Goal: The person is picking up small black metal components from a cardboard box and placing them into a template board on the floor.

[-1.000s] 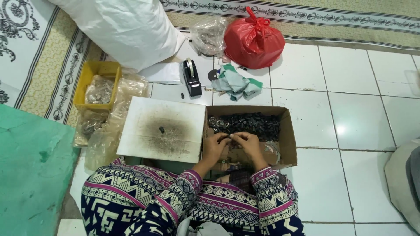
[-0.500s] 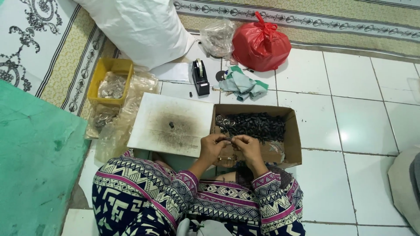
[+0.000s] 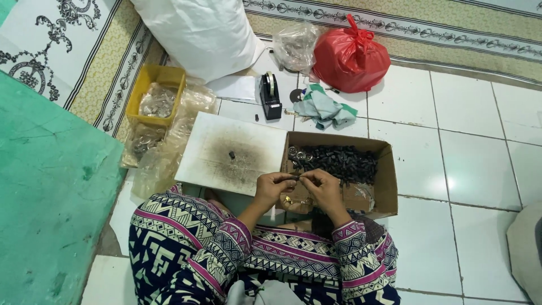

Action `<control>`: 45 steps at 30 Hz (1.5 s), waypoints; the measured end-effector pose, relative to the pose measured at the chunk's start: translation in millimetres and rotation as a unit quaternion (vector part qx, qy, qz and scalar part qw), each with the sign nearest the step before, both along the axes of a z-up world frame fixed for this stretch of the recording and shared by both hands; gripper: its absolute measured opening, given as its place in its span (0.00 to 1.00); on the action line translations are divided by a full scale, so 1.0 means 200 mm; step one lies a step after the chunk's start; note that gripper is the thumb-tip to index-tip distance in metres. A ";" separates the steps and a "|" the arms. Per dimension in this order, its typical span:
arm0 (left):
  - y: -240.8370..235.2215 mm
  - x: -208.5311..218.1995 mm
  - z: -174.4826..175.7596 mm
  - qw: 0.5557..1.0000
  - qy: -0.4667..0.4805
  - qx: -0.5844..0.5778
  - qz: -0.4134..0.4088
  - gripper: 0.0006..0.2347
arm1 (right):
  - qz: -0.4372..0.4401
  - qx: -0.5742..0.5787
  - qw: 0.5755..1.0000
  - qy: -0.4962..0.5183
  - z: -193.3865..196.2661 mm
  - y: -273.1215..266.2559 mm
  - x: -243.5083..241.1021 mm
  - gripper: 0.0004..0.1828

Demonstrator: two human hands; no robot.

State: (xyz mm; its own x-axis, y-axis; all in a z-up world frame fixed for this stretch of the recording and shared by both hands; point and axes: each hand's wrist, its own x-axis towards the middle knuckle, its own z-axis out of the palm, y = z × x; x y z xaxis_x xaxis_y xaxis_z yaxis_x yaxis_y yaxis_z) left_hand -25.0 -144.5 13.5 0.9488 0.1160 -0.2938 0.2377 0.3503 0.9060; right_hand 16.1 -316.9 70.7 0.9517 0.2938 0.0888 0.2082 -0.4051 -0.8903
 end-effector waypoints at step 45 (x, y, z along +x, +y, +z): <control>0.98 0.26 -0.05 0.883 0.208 0.422 0.008 0.06 | -0.029 -0.029 0.996 0.083 -0.41 1.03 0.13 0.11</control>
State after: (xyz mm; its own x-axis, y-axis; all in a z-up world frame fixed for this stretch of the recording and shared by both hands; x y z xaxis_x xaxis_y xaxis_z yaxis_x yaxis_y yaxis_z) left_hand 27.6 51.7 4.5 0.7754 0.4719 -0.4197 0.6126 -0.4007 0.6813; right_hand 41.7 -110.8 -11.3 0.9677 0.2371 -0.0858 0.0353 -0.4644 -0.8849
